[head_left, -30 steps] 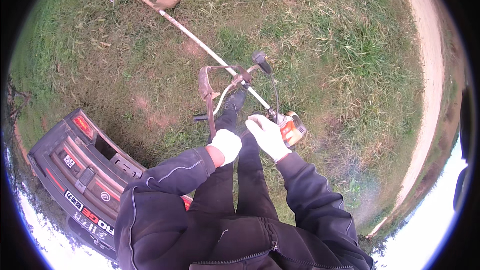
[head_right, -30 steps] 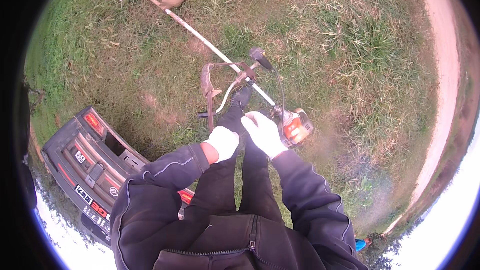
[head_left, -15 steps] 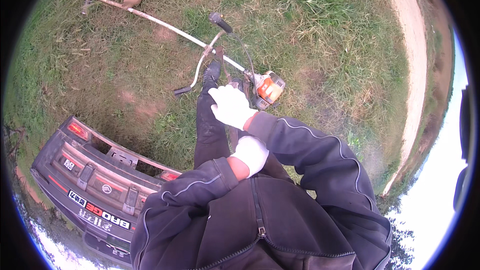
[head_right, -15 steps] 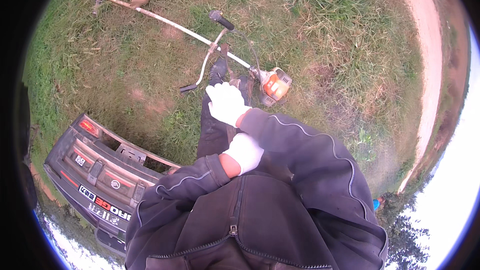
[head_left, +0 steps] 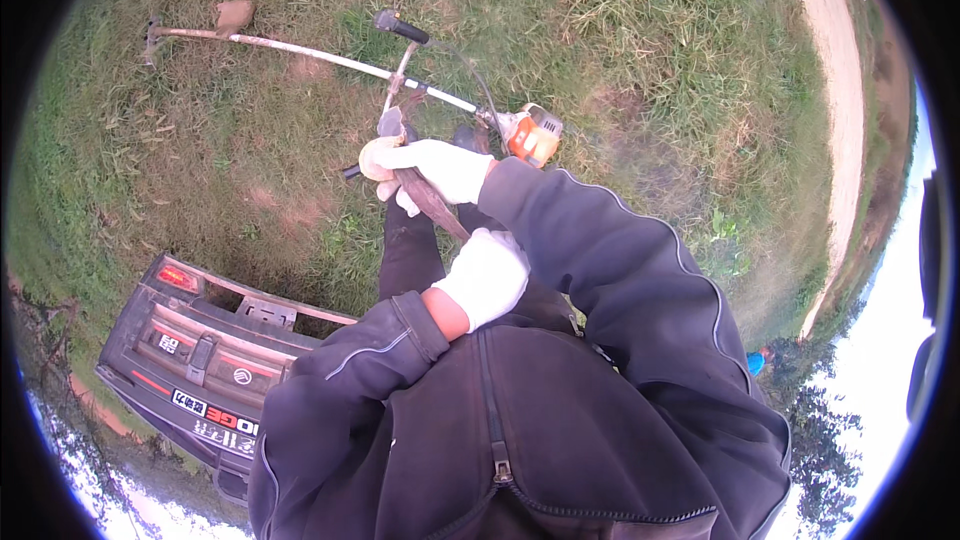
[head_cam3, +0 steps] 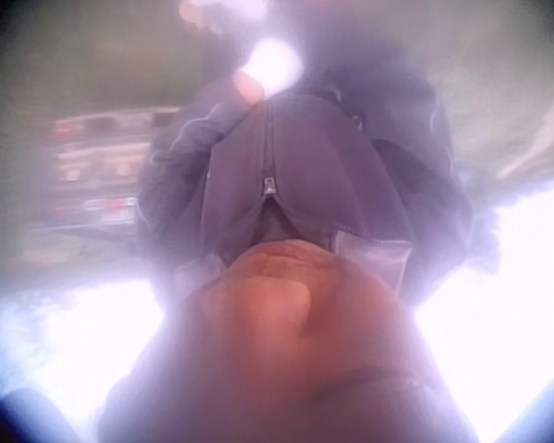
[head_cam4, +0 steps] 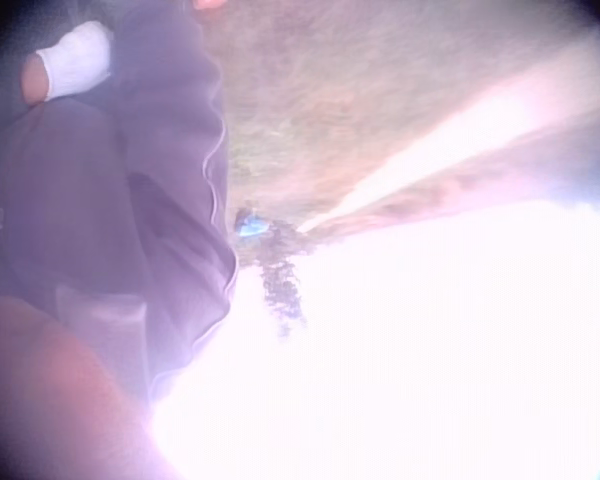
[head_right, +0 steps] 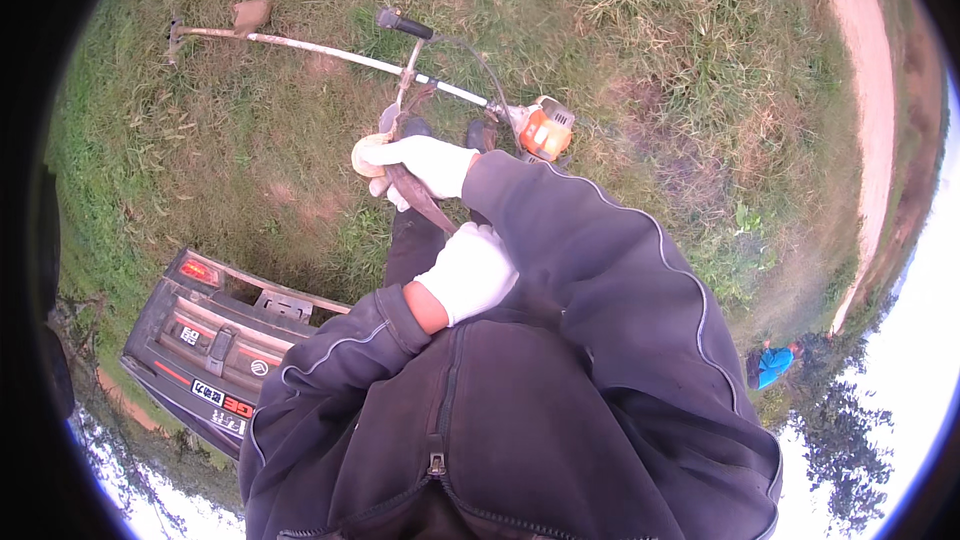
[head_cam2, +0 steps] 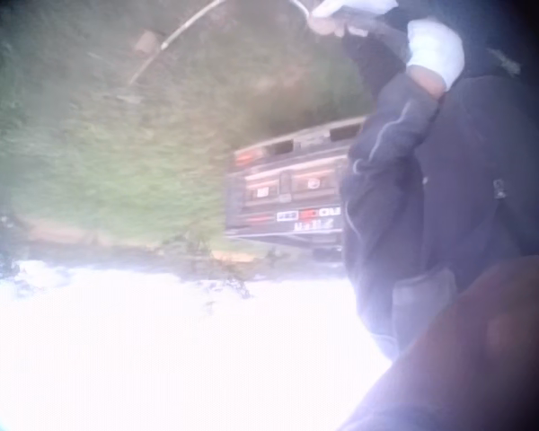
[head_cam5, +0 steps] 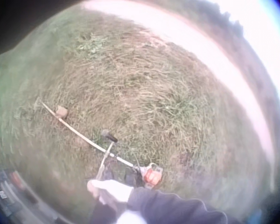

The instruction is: The person retrieves a string trimmer and a fuel container from a trailer, pours fuel into the trimmer's tank, and attempts to start the engine by pulling the starter cord. The person also briefly handles a hoe.

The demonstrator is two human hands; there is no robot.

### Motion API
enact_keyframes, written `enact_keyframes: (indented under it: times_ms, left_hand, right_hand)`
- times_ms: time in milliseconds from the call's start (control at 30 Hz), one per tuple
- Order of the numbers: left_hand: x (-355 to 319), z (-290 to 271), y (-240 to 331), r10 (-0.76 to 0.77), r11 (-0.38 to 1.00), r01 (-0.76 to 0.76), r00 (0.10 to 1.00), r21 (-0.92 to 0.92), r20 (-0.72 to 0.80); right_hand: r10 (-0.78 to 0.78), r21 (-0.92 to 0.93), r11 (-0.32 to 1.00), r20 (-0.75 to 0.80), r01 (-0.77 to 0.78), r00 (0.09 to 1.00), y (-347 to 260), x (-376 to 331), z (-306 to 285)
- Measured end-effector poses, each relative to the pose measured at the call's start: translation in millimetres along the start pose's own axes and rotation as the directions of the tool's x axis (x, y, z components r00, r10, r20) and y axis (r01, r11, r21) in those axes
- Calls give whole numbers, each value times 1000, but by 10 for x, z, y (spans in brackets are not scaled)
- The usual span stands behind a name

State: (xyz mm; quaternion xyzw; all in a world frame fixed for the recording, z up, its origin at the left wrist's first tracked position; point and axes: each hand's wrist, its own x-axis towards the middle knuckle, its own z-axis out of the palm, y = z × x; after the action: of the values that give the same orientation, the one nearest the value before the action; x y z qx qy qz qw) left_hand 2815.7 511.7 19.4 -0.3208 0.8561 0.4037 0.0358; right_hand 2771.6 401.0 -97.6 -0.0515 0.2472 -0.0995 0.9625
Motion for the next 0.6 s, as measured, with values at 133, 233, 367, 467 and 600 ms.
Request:
enact_keyframes:
  times_ms: [133, 233, 367, 467, 600]
  left_hand:
    - [-88, -444, -347, 76, 953, -226, 826, -204, -559]
    - [-704, -351, -834, -450, 679, 84, 832, -729, -324]
    - [-720, 462, -1847, -560, -672, -48, 686, -739, 465]
    - [-296, 681, -1932, -343, -910, -180, 831, -373, 437]
    - [82, 962, -1690, -396, -894, -292, 869, -339, 296]
  right_hand:
    - [-195, -100, 977, -73, 187, 978, -683, -320, 306]
    - [46, -79, 995, -142, -58, 989, -566, -503, -379]
    - [297, 17, 954, -144, -298, 944, -375, -921, -246]
    - [407, 55, 913, -107, -403, 907, -196, -1000, -159]
    - [273, -497, 807, -165, -319, 948, 14, -1225, -348]
